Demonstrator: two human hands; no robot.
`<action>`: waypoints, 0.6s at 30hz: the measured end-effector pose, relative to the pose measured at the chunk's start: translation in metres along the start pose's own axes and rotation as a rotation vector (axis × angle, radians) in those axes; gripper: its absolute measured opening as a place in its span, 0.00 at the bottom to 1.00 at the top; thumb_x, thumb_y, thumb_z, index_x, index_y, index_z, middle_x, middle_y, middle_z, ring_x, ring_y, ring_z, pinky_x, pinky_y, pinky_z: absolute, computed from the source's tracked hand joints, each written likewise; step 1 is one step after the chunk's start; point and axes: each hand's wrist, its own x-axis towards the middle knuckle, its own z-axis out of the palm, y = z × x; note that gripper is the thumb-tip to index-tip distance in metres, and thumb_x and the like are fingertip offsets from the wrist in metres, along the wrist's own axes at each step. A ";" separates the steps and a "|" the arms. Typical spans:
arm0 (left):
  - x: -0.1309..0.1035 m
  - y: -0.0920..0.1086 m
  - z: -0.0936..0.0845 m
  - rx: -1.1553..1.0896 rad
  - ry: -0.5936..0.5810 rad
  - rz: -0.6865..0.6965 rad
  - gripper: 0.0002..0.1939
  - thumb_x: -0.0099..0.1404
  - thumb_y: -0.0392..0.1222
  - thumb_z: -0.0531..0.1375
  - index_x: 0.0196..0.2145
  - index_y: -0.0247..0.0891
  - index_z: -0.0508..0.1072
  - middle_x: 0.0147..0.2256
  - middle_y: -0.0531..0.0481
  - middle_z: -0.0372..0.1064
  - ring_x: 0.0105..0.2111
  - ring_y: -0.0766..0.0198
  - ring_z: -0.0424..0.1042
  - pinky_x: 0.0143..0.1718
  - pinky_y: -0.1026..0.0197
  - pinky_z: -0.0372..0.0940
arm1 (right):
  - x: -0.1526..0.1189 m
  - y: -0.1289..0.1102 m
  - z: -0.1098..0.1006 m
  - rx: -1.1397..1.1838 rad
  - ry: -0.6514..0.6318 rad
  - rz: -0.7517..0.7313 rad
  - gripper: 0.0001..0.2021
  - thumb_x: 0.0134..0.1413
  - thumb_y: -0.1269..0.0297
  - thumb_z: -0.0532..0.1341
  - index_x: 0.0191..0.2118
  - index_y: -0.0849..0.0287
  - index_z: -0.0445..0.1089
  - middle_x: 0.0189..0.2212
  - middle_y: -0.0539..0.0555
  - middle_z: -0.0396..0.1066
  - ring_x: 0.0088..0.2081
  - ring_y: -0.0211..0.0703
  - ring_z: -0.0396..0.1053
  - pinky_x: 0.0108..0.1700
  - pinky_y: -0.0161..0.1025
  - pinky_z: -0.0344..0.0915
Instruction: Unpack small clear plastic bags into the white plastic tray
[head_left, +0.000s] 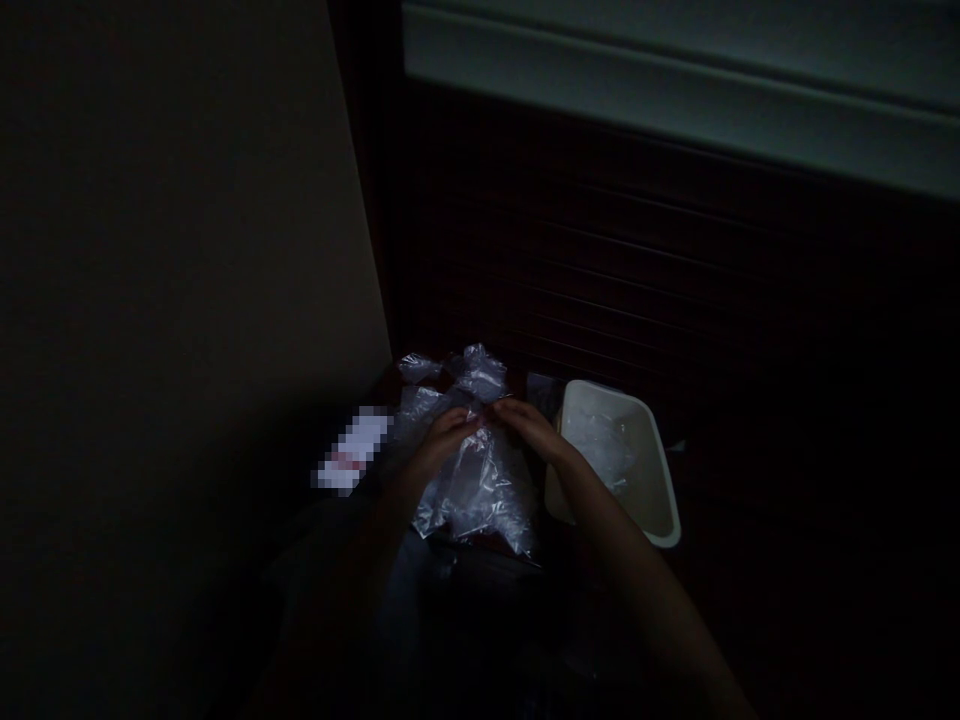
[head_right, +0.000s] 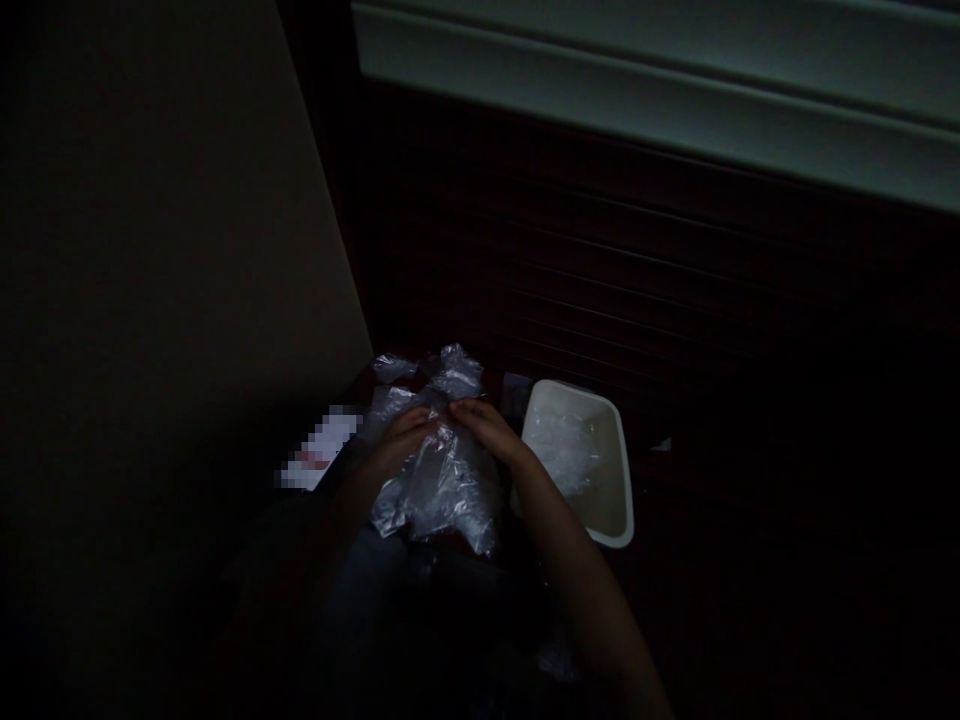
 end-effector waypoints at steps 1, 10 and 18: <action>0.000 -0.001 0.000 -0.017 -0.016 0.001 0.14 0.51 0.46 0.64 0.32 0.35 0.68 0.28 0.48 0.69 0.28 0.62 0.68 0.31 0.61 0.61 | 0.001 0.000 0.000 -0.010 0.020 0.004 0.18 0.46 0.47 0.59 0.31 0.59 0.71 0.30 0.52 0.72 0.37 0.43 0.69 0.43 0.40 0.62; -0.002 0.002 -0.003 -0.055 -0.083 -0.023 0.15 0.48 0.43 0.65 0.33 0.34 0.69 0.28 0.49 0.68 0.26 0.64 0.66 0.27 0.62 0.60 | 0.006 0.012 0.000 0.048 0.063 0.048 0.21 0.35 0.59 0.68 0.40 0.57 0.67 0.33 0.50 0.71 0.35 0.37 0.68 0.40 0.37 0.63; -0.002 0.005 -0.006 -0.070 -0.058 -0.021 0.27 0.45 0.40 0.66 0.44 0.38 0.65 0.28 0.53 0.68 0.26 0.66 0.67 0.27 0.64 0.61 | 0.006 0.018 -0.003 -0.104 -0.026 0.086 0.15 0.32 0.56 0.67 0.24 0.61 0.67 0.21 0.46 0.66 0.25 0.33 0.62 0.30 0.33 0.58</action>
